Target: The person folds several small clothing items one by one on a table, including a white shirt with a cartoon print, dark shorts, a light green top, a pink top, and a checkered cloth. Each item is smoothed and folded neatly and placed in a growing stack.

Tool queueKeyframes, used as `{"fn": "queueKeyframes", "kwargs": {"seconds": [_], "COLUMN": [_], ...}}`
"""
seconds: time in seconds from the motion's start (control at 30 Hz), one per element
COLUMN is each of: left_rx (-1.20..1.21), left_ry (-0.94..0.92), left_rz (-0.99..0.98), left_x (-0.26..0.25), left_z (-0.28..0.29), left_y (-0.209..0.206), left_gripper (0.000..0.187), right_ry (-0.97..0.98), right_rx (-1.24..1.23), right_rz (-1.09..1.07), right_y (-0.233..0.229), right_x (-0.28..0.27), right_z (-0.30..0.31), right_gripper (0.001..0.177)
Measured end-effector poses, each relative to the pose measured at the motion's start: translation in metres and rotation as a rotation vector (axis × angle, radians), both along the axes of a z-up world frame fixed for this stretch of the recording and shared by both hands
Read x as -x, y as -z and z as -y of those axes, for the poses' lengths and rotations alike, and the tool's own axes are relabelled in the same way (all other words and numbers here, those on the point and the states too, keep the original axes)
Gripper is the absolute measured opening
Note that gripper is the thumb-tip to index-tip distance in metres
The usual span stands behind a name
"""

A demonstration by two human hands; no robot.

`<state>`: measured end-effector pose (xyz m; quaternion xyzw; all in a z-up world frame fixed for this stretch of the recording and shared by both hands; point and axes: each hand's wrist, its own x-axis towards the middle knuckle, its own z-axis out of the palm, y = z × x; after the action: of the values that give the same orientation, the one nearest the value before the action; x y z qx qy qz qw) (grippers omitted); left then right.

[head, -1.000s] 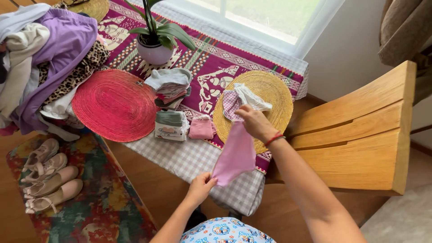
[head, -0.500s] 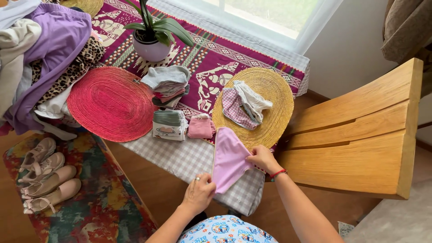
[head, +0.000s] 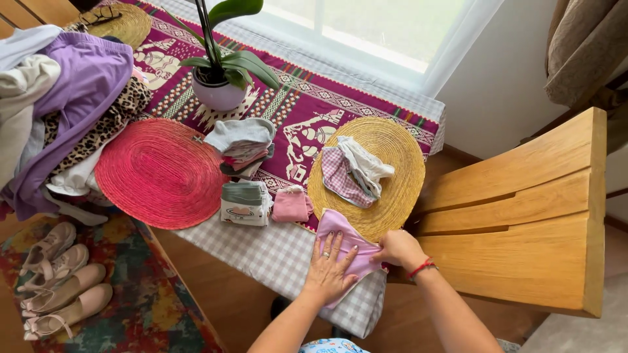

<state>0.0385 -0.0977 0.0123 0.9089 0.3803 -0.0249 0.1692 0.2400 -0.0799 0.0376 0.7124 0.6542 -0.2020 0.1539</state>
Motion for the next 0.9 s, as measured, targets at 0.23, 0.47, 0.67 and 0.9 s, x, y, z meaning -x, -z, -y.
{"fn": "queueKeyframes", "kwargs": {"seconds": [0.23,0.47,0.67,0.9], "left_rx": [-0.521,-0.292,-0.280,-0.241], "left_ry": [0.000,0.021,0.007,-0.005], "left_rz": [0.246,0.426,0.454,0.396], "left_x": [0.004,0.010,0.009,0.008], "left_z": [0.003,0.004,0.001,0.001], "left_y": [0.046,0.036,0.028,0.031], "left_gripper": [0.067,0.061,0.059,0.061], "right_ry": [0.299,0.332,1.064,0.834], "right_rx": [-0.181,-0.031,-0.015,-0.191], "right_rz": [-0.590,-0.490,-1.493,-1.605], "right_y": [-0.015,0.007,-0.001,0.032], "right_x": [0.045,0.064,0.065,0.059], "right_z": [-0.049,-0.085,-0.072,-0.083], "right_gripper": [0.022,0.024,0.036,0.045]}}
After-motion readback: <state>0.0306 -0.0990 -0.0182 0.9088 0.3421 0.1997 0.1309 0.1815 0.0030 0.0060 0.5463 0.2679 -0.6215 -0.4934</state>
